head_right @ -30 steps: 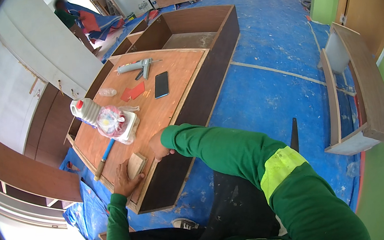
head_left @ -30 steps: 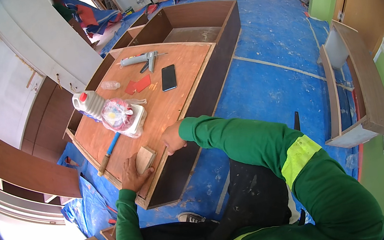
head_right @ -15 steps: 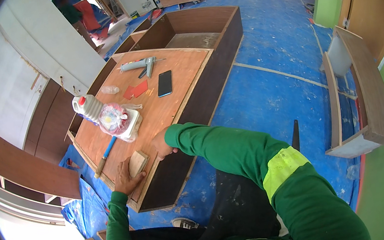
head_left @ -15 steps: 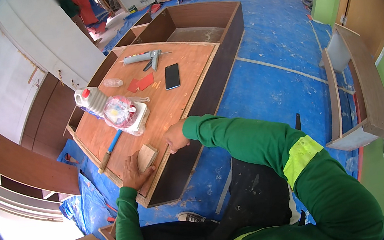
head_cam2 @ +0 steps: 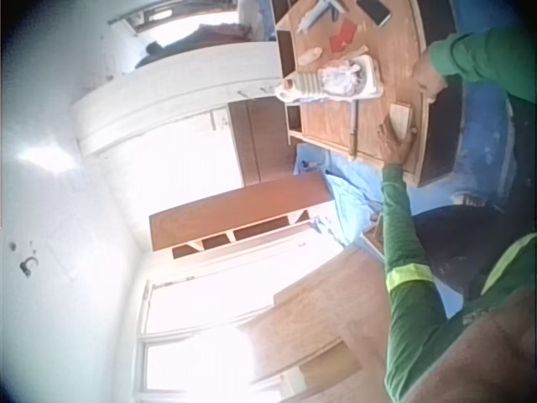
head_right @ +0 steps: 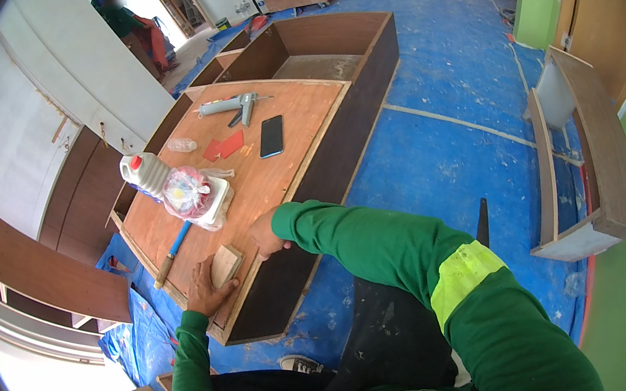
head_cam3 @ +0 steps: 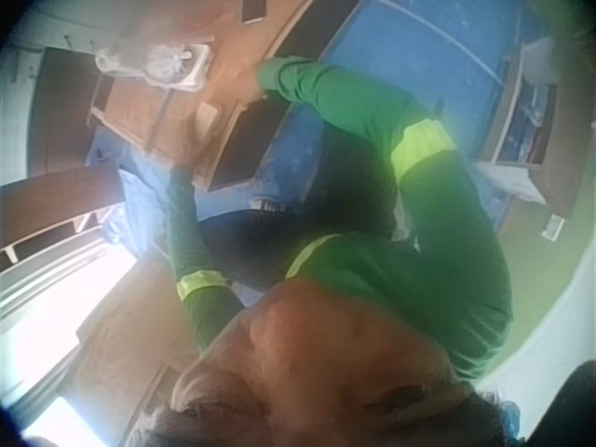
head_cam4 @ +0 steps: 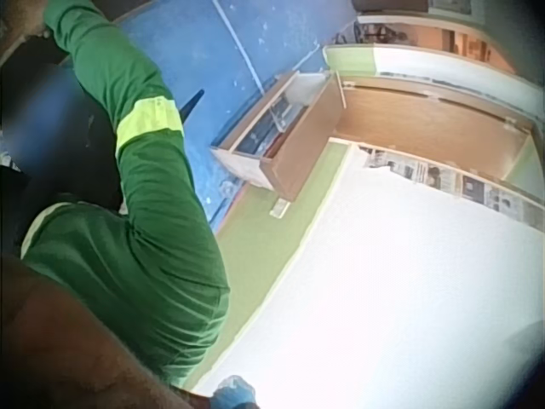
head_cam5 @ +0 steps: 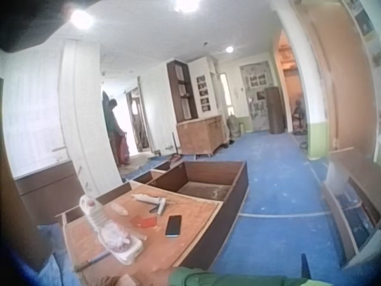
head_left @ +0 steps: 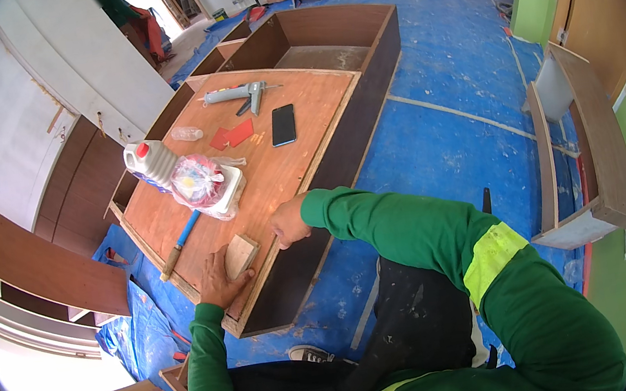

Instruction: The person sits on the floor and uses a hand saw to cut a small wooden strip. They then place the cut piece onto a wooden cabinet frame and adjust its position.

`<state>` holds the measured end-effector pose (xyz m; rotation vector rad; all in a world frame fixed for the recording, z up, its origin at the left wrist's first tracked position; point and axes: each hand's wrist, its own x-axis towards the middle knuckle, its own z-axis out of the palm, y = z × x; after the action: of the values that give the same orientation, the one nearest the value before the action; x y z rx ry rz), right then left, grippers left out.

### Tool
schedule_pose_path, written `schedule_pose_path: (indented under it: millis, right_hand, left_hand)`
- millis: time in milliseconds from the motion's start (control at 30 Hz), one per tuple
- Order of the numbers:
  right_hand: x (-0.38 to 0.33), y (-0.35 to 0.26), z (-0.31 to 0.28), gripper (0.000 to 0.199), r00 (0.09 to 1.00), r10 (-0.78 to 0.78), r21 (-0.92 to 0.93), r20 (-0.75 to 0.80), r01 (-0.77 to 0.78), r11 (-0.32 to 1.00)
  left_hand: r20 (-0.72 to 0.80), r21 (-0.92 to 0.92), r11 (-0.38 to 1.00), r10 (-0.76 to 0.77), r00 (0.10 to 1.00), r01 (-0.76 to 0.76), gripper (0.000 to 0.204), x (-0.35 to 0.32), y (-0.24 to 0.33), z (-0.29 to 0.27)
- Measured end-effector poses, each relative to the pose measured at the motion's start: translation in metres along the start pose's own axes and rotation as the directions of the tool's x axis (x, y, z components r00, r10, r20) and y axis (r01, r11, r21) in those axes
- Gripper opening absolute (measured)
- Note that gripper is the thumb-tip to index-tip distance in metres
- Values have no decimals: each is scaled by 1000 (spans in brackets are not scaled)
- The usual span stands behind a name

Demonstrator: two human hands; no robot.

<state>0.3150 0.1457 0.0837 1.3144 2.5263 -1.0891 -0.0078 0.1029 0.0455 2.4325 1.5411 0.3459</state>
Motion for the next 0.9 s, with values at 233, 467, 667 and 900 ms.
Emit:
schedule_pose_path:
  millis: [233, 467, 667, 900]
  right_hand:
    - [4, 1, -1, 32, 999, 3, -54, 34, -2, 999]
    - [5, 6, 4, 33, 1000, -27, -9, -13, 27, 1000]
    - [3, 4, 1, 36, 999, -12, -2, 34, 12, 1000]
    - [8, 9, 3, 41, 999, -21, -5, 44, 21, 1000]
  left_hand:
    - [17, 2, 1000, -7, 1000, 7, 92, 2, 2, -2]
    - [9, 13, 1000, 3, 1000, -3, 93, 1, -4, 2]
    - [39, 13, 999, -44, 998, 44, 95, 0, 2, -1]
    - [34, 33, 999, -21, 999, 20, 96, 0, -4, 1]
